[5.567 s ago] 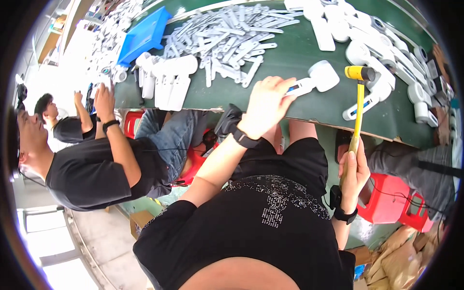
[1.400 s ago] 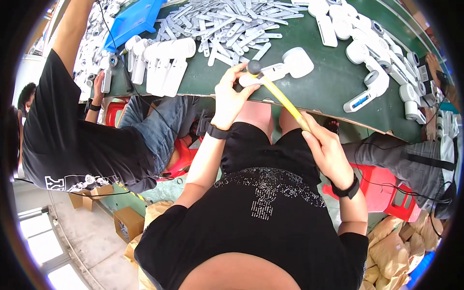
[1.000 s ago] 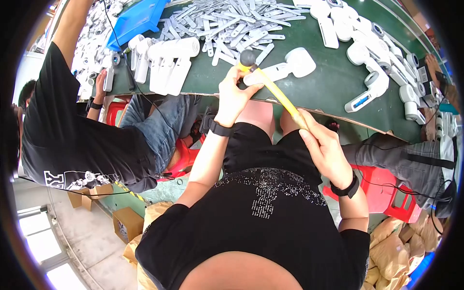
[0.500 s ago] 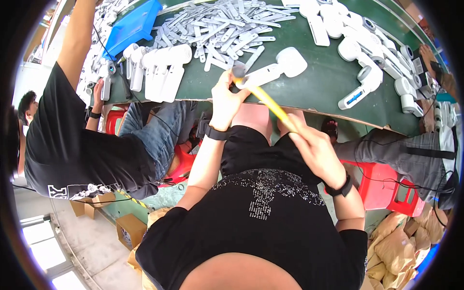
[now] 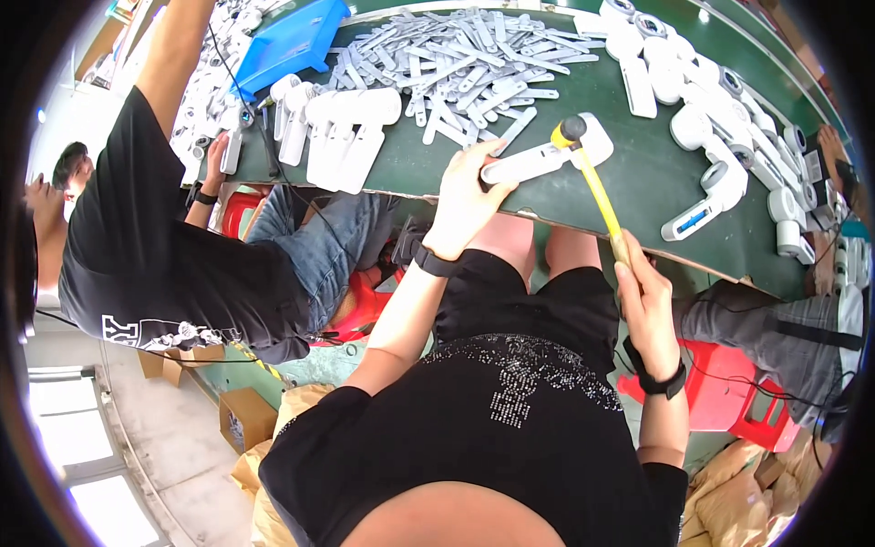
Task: Assembling handheld fans by hammering components together at a factory workbench.
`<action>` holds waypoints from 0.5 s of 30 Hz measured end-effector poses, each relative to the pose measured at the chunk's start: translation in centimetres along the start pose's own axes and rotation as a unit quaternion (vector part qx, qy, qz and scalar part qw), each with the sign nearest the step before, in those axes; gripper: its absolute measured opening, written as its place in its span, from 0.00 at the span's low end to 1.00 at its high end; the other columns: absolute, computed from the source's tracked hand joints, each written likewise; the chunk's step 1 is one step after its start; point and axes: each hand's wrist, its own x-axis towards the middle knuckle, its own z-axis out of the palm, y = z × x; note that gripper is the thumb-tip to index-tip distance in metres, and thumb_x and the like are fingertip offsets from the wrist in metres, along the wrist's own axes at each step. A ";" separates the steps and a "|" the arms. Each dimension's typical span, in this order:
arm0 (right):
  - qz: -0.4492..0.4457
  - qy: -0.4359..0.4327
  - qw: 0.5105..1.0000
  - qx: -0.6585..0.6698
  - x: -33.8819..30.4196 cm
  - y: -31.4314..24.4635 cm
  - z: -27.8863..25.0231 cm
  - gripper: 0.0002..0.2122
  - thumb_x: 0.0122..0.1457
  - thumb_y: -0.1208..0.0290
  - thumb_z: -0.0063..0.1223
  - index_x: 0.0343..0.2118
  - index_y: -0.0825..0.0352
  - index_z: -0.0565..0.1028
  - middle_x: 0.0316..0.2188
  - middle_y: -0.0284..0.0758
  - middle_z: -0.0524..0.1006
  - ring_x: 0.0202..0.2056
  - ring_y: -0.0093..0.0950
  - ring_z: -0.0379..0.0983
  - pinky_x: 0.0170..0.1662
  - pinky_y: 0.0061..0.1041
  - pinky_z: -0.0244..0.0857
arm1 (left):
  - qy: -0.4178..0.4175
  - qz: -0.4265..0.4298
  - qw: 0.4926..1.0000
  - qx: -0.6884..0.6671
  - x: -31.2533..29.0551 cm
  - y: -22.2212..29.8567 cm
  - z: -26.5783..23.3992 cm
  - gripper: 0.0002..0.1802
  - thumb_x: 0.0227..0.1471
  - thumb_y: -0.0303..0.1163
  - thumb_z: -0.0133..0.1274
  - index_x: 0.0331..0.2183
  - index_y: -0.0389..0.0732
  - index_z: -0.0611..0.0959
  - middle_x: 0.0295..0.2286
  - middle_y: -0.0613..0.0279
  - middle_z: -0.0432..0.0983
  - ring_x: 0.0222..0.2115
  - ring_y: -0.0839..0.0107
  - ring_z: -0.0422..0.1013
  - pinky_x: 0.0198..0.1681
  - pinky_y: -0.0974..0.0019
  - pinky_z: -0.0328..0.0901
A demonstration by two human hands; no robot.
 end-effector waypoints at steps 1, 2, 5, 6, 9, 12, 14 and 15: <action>-0.031 0.026 0.999 -0.024 0.1 0.9 0.1 0.20 0.63 0.76 0.44 0.58 0.68 0.66 0.21 0.24 0.63 0.20 0.12 0.55 0.22 0.14 0.52 | 0.005 0.049 0.998 0.040 0.2 0.3 0.4 0.30 0.35 0.25 0.64 0.46 0.41 0.77 0.30 0.55 0.74 0.34 0.56 0.68 0.38 0.57 0.64; -0.029 0.030 0.999 -0.025 0.2 0.8 -0.1 0.20 0.63 0.76 0.44 0.58 0.68 0.66 0.21 0.24 0.63 0.20 0.12 0.55 0.22 0.14 0.52 | 0.002 0.050 0.998 0.037 0.6 0.7 0.6 0.30 0.35 0.25 0.64 0.46 0.41 0.77 0.30 0.55 0.74 0.34 0.56 0.68 0.38 0.57 0.64; -0.016 0.042 0.998 0.054 0.0 0.4 -0.5 0.20 0.62 0.76 0.46 0.58 0.69 0.66 0.20 0.23 0.63 0.19 0.12 0.55 0.22 0.14 0.51 | -0.077 0.091 0.990 0.070 1.4 1.0 1.0 0.24 0.44 0.30 0.60 0.47 0.46 0.80 0.29 0.57 0.70 0.32 0.58 0.67 0.39 0.58 0.64; -0.033 0.069 0.996 0.049 0.0 0.5 -0.9 0.20 0.63 0.76 0.45 0.59 0.69 0.66 0.19 0.22 0.63 0.18 0.11 0.55 0.22 0.12 0.51 | -0.057 0.123 0.985 0.103 1.5 0.8 1.0 0.23 0.45 0.29 0.60 0.47 0.47 0.80 0.29 0.58 0.70 0.32 0.58 0.67 0.39 0.59 0.63; -0.001 0.169 0.980 0.101 -0.6 1.2 -2.7 0.19 0.65 0.75 0.44 0.59 0.68 0.65 0.18 0.21 0.63 0.17 0.10 0.55 0.20 0.12 0.50 | 0.007 0.123 0.985 0.124 -0.3 1.1 -1.5 0.16 0.45 0.25 0.59 0.40 0.43 0.83 0.29 0.58 0.73 0.33 0.59 0.67 0.40 0.58 0.62; 0.035 0.288 0.956 0.045 -1.9 4.8 -5.6 0.20 0.65 0.71 0.43 0.60 0.66 0.64 0.19 0.22 0.64 0.17 0.10 0.55 0.18 0.11 0.49 | 0.065 0.026 0.984 0.166 -2.5 0.0 -5.7 0.15 0.45 0.26 0.61 0.40 0.41 0.82 0.33 0.54 0.74 0.37 0.55 0.68 0.44 0.57 0.63; 0.064 0.332 0.940 0.052 -2.8 6.1 -7.3 0.20 0.66 0.70 0.43 0.60 0.65 0.65 0.18 0.23 0.64 0.16 0.10 0.56 0.18 0.11 0.49 | 0.119 -0.017 0.964 0.235 -3.6 -1.9 -8.0 0.24 0.48 0.25 0.58 0.50 0.46 0.79 0.35 0.54 0.71 0.38 0.58 0.65 0.43 0.57 0.62; 0.064 0.344 0.936 0.048 -3.0 7.0 -8.0 0.19 0.66 0.70 0.44 0.60 0.64 0.65 0.18 0.22 0.64 0.16 0.10 0.55 0.18 0.11 0.49 | 0.137 -0.068 0.950 0.271 -3.9 -2.7 -9.5 0.26 0.49 0.24 0.57 0.52 0.48 0.78 0.33 0.55 0.71 0.37 0.59 0.64 0.43 0.58 0.62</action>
